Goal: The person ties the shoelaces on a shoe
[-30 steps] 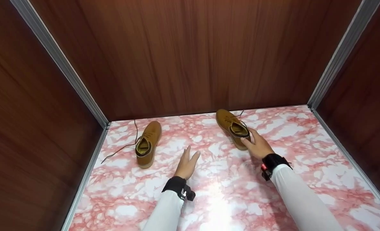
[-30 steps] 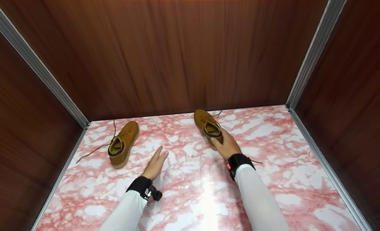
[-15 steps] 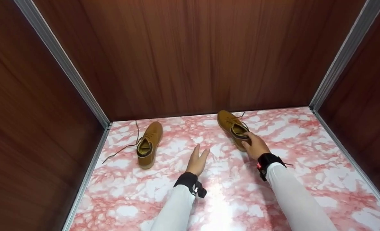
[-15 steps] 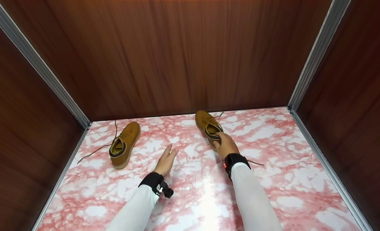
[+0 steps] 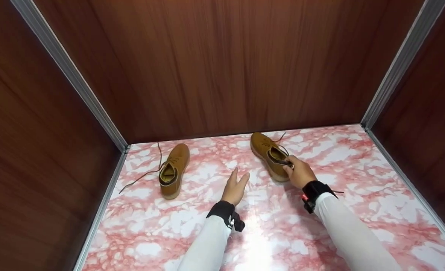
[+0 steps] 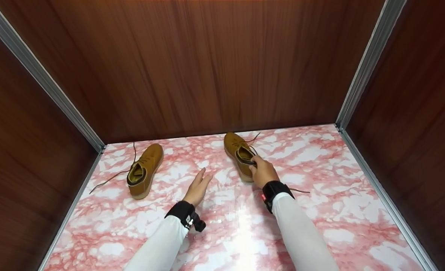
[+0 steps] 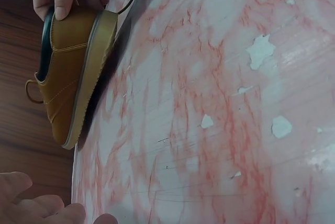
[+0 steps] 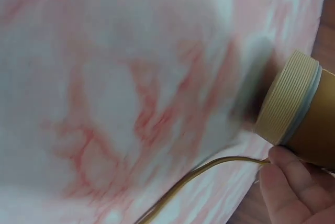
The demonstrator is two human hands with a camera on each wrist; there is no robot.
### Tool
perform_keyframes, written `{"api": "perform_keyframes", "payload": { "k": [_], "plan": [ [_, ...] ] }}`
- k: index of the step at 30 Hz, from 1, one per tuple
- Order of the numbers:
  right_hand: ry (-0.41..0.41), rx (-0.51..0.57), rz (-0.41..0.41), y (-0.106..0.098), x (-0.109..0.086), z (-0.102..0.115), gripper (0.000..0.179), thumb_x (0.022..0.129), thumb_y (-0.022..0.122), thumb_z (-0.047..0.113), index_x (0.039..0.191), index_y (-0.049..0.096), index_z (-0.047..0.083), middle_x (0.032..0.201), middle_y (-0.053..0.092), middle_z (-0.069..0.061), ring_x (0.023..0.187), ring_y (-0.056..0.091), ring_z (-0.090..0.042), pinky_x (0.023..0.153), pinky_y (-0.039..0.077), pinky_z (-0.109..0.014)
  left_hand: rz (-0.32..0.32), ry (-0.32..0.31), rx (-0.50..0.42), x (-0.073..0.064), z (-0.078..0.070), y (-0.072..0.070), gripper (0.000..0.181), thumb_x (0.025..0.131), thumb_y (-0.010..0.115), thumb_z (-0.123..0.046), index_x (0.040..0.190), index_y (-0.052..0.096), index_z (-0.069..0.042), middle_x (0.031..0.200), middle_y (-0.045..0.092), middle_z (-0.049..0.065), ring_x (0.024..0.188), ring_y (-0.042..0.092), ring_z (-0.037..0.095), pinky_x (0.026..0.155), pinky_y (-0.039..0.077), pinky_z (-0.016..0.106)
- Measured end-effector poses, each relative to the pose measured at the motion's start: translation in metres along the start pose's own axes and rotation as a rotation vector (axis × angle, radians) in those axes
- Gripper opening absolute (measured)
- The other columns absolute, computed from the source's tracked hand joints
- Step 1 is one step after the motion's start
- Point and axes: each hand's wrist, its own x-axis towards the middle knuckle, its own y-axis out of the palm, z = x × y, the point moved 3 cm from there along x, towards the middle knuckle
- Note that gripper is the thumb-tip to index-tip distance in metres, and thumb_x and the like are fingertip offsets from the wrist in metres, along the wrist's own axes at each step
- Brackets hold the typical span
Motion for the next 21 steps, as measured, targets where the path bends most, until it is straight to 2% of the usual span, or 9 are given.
{"api": "perform_keyframes", "payload": {
  "k": [3,7,14,18,21],
  "plan": [
    [-0.023,0.021,-0.012,-0.002,-0.007,0.009,0.019,0.103,0.065,0.017,0.118,0.063,0.006,0.114,0.074,-0.021,0.105,0.069,-0.039,0.093,0.052,-0.055,0.001,-0.006,0.002,0.000,0.001,-0.001,0.078,0.104,0.049,-0.053,0.163,0.031,-0.006,0.168,0.036,0.021,0.157,0.034,0.038,0.129,0.028,0.052],
    [-0.037,0.044,-0.006,-0.002,-0.018,0.019,0.015,0.102,0.067,0.018,0.113,0.065,0.007,0.107,0.074,-0.016,0.090,0.067,-0.031,0.082,0.052,-0.045,0.014,-0.024,0.003,-0.001,0.004,-0.003,0.080,0.103,0.048,-0.056,0.164,0.031,-0.008,0.168,0.036,0.020,0.156,0.035,0.039,0.129,0.029,0.052],
    [-0.064,0.077,0.037,0.006,-0.039,0.038,0.011,0.100,0.071,0.020,0.107,0.068,0.012,0.105,0.075,-0.013,0.079,0.068,-0.017,0.070,0.051,-0.031,0.044,-0.024,-0.001,-0.004,0.005,-0.006,0.080,0.102,0.047,-0.057,0.165,0.031,-0.010,0.167,0.037,0.020,0.153,0.040,0.042,0.126,0.034,0.051],
    [-0.084,0.085,0.082,0.014,-0.050,0.051,0.010,0.100,0.072,0.023,0.105,0.069,0.015,0.105,0.075,-0.013,0.073,0.070,-0.012,0.068,0.054,-0.030,0.058,-0.017,-0.019,-0.006,0.004,-0.009,0.080,0.102,0.048,-0.057,0.165,0.030,-0.010,0.168,0.037,0.020,0.153,0.040,0.043,0.125,0.036,0.052],
    [-0.115,0.059,0.105,0.019,-0.058,0.059,0.010,0.099,0.074,0.024,0.105,0.071,0.018,0.105,0.076,-0.010,0.079,0.071,-0.012,0.072,0.057,-0.033,0.072,-0.024,-0.031,-0.008,0.004,-0.011,0.080,0.102,0.049,-0.057,0.165,0.030,-0.011,0.169,0.036,0.018,0.152,0.041,0.044,0.125,0.036,0.052]
  ]
}}
